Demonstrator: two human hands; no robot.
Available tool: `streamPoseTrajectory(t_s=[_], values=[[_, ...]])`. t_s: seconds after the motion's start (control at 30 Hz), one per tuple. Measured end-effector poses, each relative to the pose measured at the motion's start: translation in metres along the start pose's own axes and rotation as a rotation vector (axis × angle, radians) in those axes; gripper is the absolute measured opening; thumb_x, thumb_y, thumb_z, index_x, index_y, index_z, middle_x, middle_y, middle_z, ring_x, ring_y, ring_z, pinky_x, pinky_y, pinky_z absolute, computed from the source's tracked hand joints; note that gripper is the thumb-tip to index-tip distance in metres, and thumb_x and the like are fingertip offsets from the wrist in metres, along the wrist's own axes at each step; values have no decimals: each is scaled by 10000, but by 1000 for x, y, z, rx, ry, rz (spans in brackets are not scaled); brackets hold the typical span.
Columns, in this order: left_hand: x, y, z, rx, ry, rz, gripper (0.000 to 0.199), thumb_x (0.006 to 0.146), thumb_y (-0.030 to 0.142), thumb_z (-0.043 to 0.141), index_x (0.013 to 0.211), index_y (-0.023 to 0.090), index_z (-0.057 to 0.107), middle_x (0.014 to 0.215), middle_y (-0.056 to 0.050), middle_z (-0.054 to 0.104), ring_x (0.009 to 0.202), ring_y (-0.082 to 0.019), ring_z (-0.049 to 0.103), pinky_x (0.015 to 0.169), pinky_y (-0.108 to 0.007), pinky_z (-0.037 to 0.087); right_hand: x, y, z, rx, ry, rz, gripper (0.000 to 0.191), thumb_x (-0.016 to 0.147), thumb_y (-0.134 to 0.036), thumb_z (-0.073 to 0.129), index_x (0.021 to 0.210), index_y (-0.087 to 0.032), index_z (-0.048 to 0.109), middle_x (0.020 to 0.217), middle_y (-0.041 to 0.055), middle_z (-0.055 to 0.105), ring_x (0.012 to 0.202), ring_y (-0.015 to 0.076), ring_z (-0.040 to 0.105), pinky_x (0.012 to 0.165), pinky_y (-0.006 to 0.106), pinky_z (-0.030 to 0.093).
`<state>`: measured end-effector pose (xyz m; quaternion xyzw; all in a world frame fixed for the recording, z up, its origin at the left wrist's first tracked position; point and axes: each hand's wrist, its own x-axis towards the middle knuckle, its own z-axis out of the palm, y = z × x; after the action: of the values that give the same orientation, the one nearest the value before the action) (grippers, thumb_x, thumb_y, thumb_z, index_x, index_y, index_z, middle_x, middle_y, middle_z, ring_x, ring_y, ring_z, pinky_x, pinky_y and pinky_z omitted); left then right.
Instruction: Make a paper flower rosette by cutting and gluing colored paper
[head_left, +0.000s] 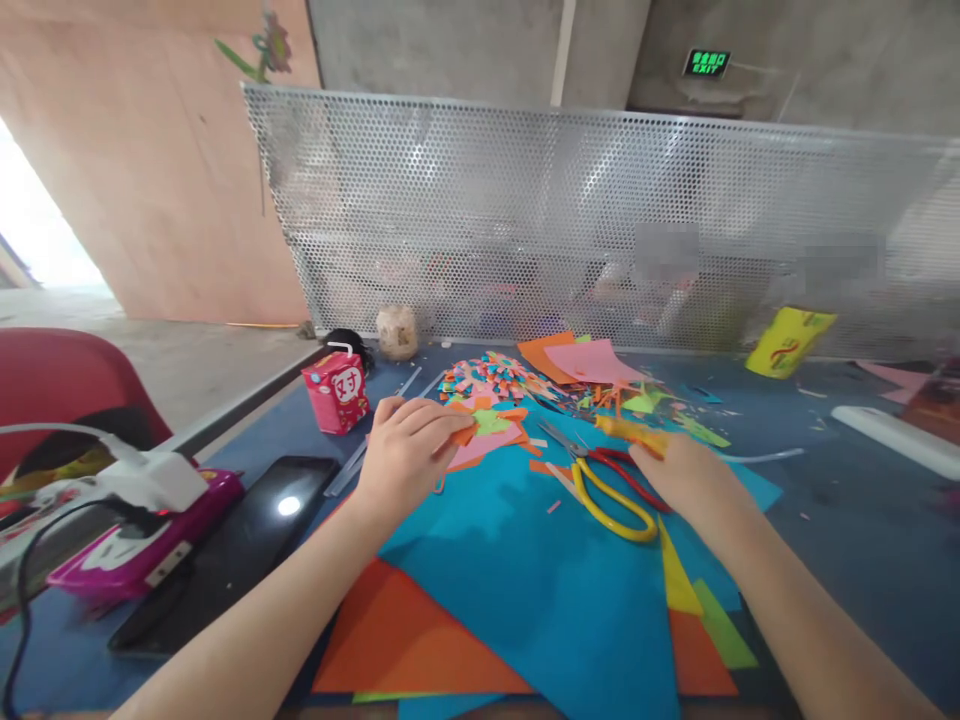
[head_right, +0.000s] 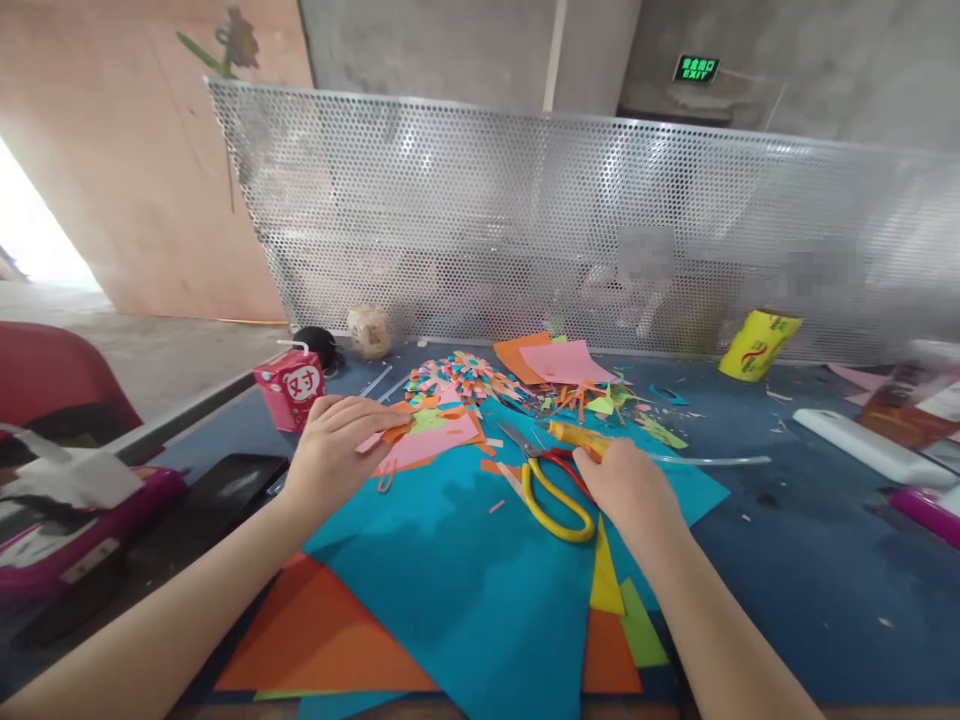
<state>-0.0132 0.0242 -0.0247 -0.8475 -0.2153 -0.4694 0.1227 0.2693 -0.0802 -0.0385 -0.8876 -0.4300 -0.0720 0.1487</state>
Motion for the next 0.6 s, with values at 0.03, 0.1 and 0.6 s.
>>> streamPoseTrajectory(t_s=[0.03,0.1,0.6], values=[[1,0,0,-25,-7,-30,109,798,178,562,807,229,658,833,2,720,754,-163,635,711,-347,395,-1,1,2,9,-17,5,327,780,-398,451,771,-111,607,655,174,650,649,327,637,532,362,446],[2,-2,-1,-114,-4,-126,123,776,161,569,800,230,668,838,1,720,783,-174,634,745,-359,407,-3,0,3,26,-11,16,328,771,-366,475,763,-71,618,683,227,644,683,379,631,566,428,457],[-3,10,16,-644,-191,-398,77,762,232,589,791,169,624,745,-30,690,675,-147,641,608,-268,530,-35,-85,-1,808,-143,-560,163,780,-324,570,742,-167,593,609,13,665,476,158,619,421,243,485]])
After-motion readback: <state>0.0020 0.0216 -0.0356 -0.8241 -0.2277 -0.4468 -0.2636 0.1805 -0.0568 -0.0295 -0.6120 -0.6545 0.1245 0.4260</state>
